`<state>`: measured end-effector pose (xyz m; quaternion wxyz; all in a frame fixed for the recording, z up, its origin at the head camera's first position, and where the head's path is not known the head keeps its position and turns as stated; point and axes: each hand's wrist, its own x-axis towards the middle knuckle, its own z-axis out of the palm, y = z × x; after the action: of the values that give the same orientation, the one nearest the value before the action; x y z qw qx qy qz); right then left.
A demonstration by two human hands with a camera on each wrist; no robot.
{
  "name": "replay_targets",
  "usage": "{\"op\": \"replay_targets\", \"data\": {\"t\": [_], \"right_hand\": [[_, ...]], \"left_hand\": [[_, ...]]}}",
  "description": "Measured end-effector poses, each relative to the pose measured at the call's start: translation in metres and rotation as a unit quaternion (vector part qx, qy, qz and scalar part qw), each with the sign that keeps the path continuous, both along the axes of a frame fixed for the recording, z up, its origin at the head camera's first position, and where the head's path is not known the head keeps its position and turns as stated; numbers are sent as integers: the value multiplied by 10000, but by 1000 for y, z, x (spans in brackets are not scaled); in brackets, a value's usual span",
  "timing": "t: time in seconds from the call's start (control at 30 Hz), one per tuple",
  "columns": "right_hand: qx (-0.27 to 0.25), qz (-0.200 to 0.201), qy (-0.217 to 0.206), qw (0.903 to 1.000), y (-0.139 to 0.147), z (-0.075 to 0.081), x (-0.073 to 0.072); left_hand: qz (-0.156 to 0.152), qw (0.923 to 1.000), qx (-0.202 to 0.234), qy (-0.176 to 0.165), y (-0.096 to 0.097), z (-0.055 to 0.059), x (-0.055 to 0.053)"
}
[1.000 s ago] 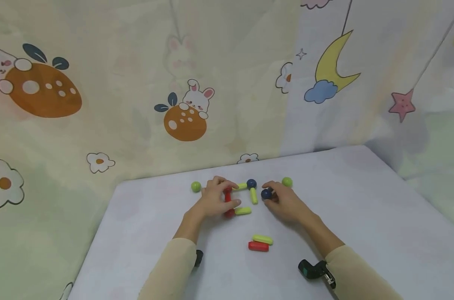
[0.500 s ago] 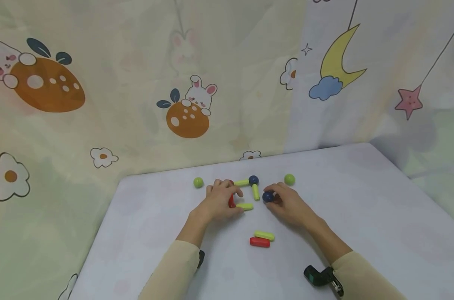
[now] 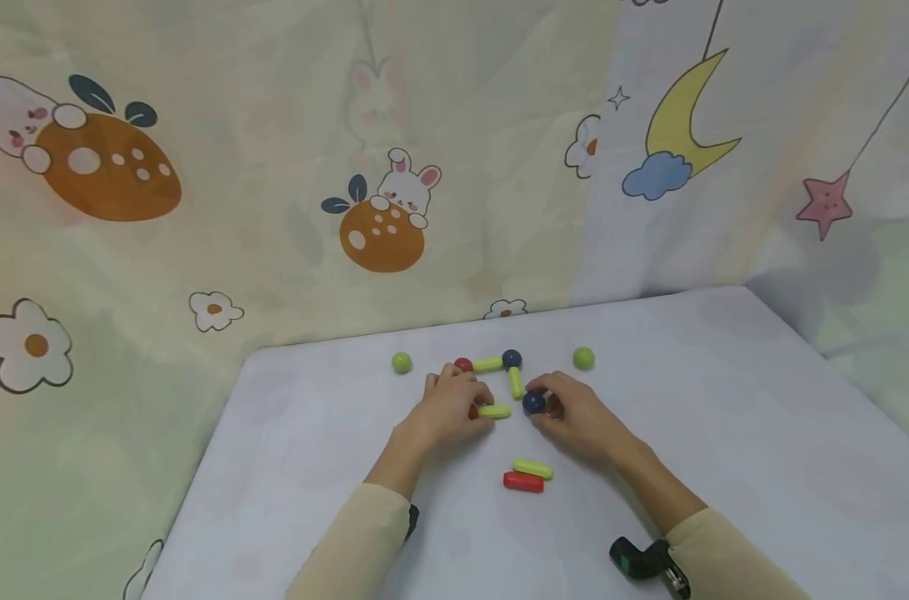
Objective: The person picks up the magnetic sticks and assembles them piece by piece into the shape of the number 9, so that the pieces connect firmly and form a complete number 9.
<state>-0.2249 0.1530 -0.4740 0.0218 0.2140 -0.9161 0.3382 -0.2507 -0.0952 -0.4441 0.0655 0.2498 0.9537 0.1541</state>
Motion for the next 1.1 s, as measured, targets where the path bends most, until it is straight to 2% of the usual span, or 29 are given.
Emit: {"op": "replay_targets", "data": {"t": [0.2, 0.37, 0.63, 0.8, 0.97, 1.1], "right_hand": [[42, 14, -26, 10000, -6, -3, 1], [33, -53, -127, 9999, -8, -5, 2], [-133, 29, 8, 9999, -11, -6, 2], [-157, 61, 16, 9999, -16, -4, 1], [-188, 42, -67, 9998, -15, -3, 1], [-356, -177, -366, 9985, -16, -1, -1]], "left_hand": [[106, 9993, -128, 344, 5, -1, 3], [163, 9996, -75, 197, 6, 2, 4], [131, 9996, 261, 4, 3, 4, 6], [155, 9991, 387, -117, -1, 1, 4], [113, 9992, 390, -56, -2, -2, 3], [30, 9991, 426, 7, -4, -3, 3]]}}
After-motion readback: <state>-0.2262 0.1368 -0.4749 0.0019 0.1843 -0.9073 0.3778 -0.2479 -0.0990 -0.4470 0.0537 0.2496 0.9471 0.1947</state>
